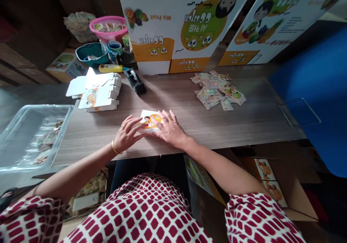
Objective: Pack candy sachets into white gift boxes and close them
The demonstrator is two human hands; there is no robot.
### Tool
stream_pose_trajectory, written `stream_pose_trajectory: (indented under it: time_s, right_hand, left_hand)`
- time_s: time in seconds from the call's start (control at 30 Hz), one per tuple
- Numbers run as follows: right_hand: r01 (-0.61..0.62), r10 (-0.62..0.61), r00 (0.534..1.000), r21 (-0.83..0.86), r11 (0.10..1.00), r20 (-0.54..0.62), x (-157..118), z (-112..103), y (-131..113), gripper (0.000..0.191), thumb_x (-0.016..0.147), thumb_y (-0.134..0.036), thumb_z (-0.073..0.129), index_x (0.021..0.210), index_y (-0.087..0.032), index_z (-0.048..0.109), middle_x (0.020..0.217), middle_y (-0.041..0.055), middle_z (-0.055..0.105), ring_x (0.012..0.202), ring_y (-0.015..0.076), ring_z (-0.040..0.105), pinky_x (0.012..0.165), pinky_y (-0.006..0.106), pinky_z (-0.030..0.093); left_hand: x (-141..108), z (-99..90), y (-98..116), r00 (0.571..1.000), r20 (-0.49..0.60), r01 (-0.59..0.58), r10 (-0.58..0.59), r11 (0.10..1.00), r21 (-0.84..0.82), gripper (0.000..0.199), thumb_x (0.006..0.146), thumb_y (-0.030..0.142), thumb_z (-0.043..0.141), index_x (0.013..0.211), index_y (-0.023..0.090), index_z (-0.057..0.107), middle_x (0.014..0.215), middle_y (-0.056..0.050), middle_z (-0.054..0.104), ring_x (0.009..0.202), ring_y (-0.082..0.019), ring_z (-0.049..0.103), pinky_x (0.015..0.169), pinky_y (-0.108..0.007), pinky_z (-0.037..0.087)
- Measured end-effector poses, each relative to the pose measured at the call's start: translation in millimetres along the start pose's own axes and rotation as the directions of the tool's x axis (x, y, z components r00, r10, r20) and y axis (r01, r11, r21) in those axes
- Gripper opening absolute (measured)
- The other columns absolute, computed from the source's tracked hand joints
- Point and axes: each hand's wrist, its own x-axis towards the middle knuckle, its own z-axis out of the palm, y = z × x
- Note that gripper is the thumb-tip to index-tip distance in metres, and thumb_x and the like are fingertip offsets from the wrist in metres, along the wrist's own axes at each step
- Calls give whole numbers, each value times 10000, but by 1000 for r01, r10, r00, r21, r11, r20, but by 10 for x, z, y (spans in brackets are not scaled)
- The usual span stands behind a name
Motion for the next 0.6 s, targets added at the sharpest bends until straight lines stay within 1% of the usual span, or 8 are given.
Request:
stream_pose_trajectory:
  time_s: [0.07, 0.13, 0.23, 0.3, 0.4, 0.5, 0.57, 0.6]
  right_hand:
    - [13, -15, 999, 48, 999, 32, 30, -88, 49, 558, 1013, -470, 564, 1528, -263, 510, 1631, 143, 412, 1503, 368, 359, 1247, 640, 196]
    - [5, -9, 997, 67, 998, 72, 46, -162, 83, 550, 1027, -498, 524, 1527, -269, 514, 1624, 147, 424, 1485, 366, 385, 1227, 635, 232]
    - [-20, 16, 996, 42, 999, 83, 27, -196, 64, 594, 1008, -502, 561, 1547, -263, 492, 1640, 167, 388, 1490, 389, 372, 1206, 637, 251]
    - [-29, 27, 998, 34, 999, 60, -12, -170, 17, 576, 995, -456, 592, 1540, -295, 500, 1654, 137, 374, 1511, 393, 338, 1207, 638, 250]
    - [-20, 19, 1000, 42, 999, 23, -73, -102, -79, 470, 1002, -362, 575, 1471, -323, 575, 1641, 81, 412, 1535, 368, 310, 1221, 636, 233]
    - [-24, 26, 999, 49, 999, -40, -100, -40, -194, 392, 1037, -320, 503, 1410, -298, 623, 1589, 74, 492, 1523, 323, 356, 1241, 640, 192]
    - [-39, 46, 994, 68, 997, -103, -116, -10, -246, 383, 1056, -309, 458, 1398, -276, 628, 1546, 79, 543, 1507, 298, 396, 1256, 631, 175]
    - [-32, 43, 991, 85, 996, -124, -133, 2, -252, 392, 1058, -311, 453, 1411, -264, 616, 1539, 84, 550, 1504, 288, 405, 1264, 618, 179]
  left_hand:
    - [-182, 0, 114, 990, -141, 35, -27, 998, 58, 589, 900, 359, 751, 1438, 406, 516, 1311, -53, 631, 1206, -242, 611, 1186, -544, 412]
    - [-307, 8, 234, 982, -187, 52, -27, 990, 132, 530, 874, 310, 779, 1355, 435, 596, 1205, -44, 619, 1128, -224, 597, 1177, -531, 411]
    - [-357, 14, 344, 986, -143, 108, -84, 979, 173, 494, 891, 302, 755, 1354, 411, 623, 1170, -64, 594, 1114, -230, 565, 1164, -515, 410]
    - [-331, -10, 357, 986, -117, 129, -115, 984, 123, 459, 902, 297, 735, 1338, 400, 634, 1172, -64, 599, 1127, -238, 560, 1160, -522, 410]
    - [-227, -95, 326, 991, -101, 83, -84, 996, -8, 438, 906, 282, 724, 1326, 367, 630, 1220, -68, 620, 1208, -254, 563, 1150, -521, 439]
    - [-32, -168, 261, 997, -35, 64, -69, 991, -115, 608, 935, 357, 693, 1497, 263, 481, 1474, -151, 539, 1437, -312, 459, 1186, -545, 426]
    - [110, -169, 192, 997, 71, 37, -27, 988, -150, 727, 966, 425, 644, 1589, 201, 344, 1579, -184, 465, 1510, -320, 393, 1223, -552, 386]
    - [168, -154, 151, 993, 122, 12, 7, 988, -157, 743, 980, 444, 618, 1608, 195, 309, 1591, -176, 465, 1515, -311, 394, 1234, -549, 373]
